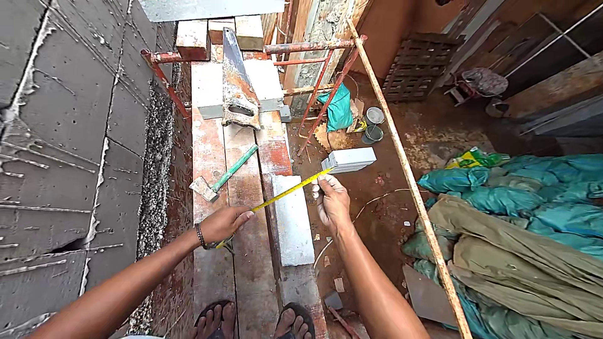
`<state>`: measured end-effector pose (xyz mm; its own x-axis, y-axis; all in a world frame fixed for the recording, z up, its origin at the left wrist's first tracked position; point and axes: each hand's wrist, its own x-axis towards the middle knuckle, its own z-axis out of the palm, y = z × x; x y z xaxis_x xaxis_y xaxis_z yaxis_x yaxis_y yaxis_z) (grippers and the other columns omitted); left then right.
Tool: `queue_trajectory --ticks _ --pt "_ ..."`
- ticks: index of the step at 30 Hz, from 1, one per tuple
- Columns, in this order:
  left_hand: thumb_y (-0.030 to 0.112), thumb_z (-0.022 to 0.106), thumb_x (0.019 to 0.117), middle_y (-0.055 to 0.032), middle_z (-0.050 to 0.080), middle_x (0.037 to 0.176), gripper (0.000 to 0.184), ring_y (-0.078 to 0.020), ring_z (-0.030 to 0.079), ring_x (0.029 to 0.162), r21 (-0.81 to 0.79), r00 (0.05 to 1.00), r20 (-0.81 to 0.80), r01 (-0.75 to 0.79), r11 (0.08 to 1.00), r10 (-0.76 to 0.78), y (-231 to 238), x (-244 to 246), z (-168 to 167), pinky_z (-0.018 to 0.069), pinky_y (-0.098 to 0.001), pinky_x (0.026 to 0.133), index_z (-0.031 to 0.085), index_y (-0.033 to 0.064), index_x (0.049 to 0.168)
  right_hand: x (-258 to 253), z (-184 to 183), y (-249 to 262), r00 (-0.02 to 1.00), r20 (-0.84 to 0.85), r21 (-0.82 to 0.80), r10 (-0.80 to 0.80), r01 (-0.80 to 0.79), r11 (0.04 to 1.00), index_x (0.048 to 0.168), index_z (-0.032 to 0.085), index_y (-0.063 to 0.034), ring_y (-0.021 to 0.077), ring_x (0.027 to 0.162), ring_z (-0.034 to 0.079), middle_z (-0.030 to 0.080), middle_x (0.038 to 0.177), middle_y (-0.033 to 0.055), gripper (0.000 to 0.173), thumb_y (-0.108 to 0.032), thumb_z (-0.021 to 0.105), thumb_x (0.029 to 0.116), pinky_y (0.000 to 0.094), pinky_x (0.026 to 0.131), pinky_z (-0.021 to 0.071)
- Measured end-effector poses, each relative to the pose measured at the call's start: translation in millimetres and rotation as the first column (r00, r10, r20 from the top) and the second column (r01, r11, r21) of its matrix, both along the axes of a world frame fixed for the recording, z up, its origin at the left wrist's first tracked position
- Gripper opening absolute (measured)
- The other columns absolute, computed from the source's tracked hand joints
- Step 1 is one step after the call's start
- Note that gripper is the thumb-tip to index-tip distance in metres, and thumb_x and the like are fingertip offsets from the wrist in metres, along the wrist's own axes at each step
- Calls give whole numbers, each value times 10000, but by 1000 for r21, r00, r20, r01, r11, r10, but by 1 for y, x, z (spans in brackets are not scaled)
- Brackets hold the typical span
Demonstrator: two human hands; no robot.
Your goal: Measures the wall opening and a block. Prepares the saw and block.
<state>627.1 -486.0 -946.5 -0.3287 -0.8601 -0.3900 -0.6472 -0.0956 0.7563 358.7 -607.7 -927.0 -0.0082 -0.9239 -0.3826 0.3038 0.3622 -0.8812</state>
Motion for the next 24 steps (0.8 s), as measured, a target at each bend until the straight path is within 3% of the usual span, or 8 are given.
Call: queue_trajectory --ticks 5,7,10,15,17,19,22,24 --pt "354 343 1127 -192 675 934 435 -356 671 872 -29 987 154 49 998 -44 -63 -3 -1 518 -587 852 618 67 1301 50 -23 18 996 -56 165 73 -63 984 1017 616 55 116 606 641 686 794 107 106 -46 583 1031 235 564 555" --pt "319 357 1128 -200 675 958 416 -352 666 892 19 985 158 68 997 -70 -78 -5 -7 511 -573 875 626 52 1299 51 -32 13 992 -128 196 -15 40 980 1164 595 74 133 606 635 673 835 137 218 -40 653 988 245 563 554" --pt "345 346 1128 -182 659 945 433 -334 644 890 115 978 187 69 991 -90 -90 0 -15 495 -573 851 654 56 1223 35 -41 -4 971 -239 166 -7 48 985 1485 399 -3 148 662 653 656 978 177 585 -65 687 979 258 610 573" --pt "374 361 1122 -128 635 843 464 -280 619 806 138 977 192 68 988 -94 -96 13 -28 488 -536 778 690 60 1034 15 -46 -27 784 -524 169 333 -287 943 1109 692 14 120 633 683 716 849 106 174 -98 698 976 267 624 599" --pt "418 358 1115 -118 634 800 515 -282 622 782 167 965 248 40 985 -81 -98 16 -30 483 -546 753 696 63 956 10 -45 -38 575 -677 185 459 -471 863 1066 694 -33 140 665 671 706 843 83 189 -185 732 961 320 663 586" --pt "463 359 1104 -102 641 761 552 -278 632 752 181 947 314 16 983 -74 -101 21 -31 489 -545 718 703 80 904 10 -37 -48 373 -782 199 500 -610 767 1086 710 -48 244 848 680 706 944 128 218 -224 738 961 476 825 552" --pt "500 364 1093 -91 634 723 577 -275 636 723 161 935 349 6 987 -63 -104 25 -37 490 -544 680 697 91 859 12 -36 -57 261 -854 136 450 -723 678 1171 742 -84 291 1023 696 735 1092 142 228 -207 710 982 535 947 529" --pt "523 357 1087 -95 630 726 589 -278 636 729 174 931 360 2 985 -65 -106 25 -37 489 -543 681 689 93 859 14 -39 -62 225 -884 99 411 -768 633 1082 773 -76 290 1032 692 735 1074 139 165 -188 709 978 522 959 523"
